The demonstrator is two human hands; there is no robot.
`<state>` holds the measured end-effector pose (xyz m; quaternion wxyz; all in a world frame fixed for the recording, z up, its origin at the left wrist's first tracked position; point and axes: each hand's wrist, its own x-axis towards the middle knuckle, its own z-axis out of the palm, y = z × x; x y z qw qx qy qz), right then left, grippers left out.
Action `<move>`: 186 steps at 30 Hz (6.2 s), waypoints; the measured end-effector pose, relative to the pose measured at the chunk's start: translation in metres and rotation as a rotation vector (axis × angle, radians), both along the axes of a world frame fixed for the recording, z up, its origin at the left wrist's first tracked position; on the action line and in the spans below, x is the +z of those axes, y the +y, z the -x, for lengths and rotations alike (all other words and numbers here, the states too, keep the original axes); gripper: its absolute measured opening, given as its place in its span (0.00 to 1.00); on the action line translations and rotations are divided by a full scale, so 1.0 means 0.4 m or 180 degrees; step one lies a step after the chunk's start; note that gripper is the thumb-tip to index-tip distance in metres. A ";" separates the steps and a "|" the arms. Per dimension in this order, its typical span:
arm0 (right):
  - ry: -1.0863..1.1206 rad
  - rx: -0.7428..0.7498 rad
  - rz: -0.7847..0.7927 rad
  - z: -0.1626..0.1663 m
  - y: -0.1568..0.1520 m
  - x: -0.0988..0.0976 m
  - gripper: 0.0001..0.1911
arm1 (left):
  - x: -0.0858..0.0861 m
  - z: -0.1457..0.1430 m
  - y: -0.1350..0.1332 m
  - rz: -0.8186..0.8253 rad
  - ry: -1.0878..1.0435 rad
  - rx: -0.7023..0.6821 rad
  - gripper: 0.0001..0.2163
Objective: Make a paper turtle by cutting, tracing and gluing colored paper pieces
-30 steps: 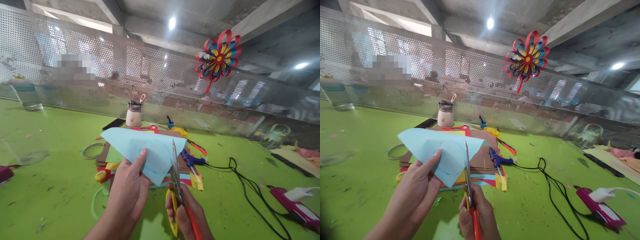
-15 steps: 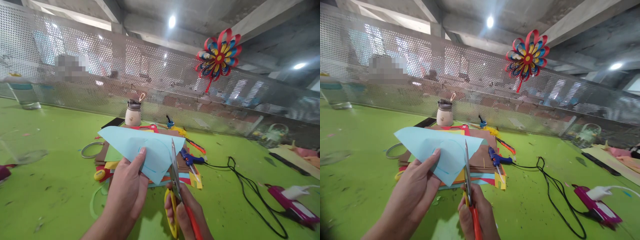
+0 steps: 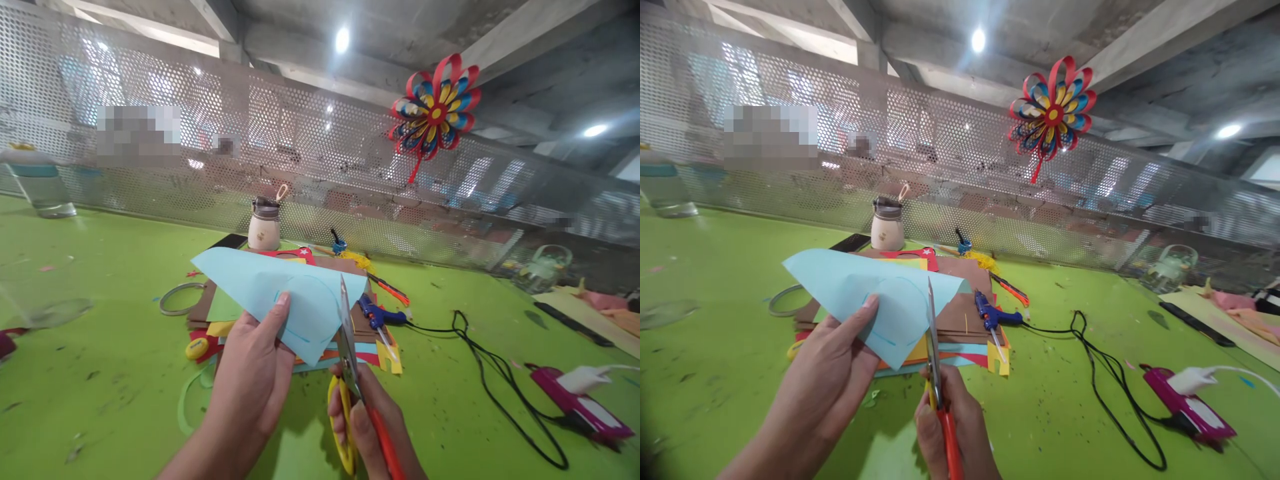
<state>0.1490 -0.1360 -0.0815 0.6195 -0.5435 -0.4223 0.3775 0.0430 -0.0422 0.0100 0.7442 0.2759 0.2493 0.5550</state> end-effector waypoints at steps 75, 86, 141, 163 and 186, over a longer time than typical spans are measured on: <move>-0.0056 0.0092 0.0071 0.015 -0.029 0.055 0.29 | 0.029 0.002 0.026 -0.0304 0.0154 -0.0107 0.10; 0.0085 0.0044 0.0162 0.013 -0.035 0.048 0.28 | 0.024 0.007 0.031 -0.0335 0.0230 -0.0085 0.08; -0.0024 0.0141 0.0355 0.009 -0.052 0.055 0.29 | 0.029 0.035 0.074 -0.0359 0.0755 -0.0653 0.11; 0.0044 0.0024 0.0148 0.028 -0.064 0.061 0.29 | 0.030 0.026 0.044 -0.0294 0.0552 -0.0628 0.10; -0.0184 -0.0061 0.0277 0.022 -0.056 0.054 0.30 | 0.025 0.026 0.044 -0.0373 0.0607 -0.0689 0.11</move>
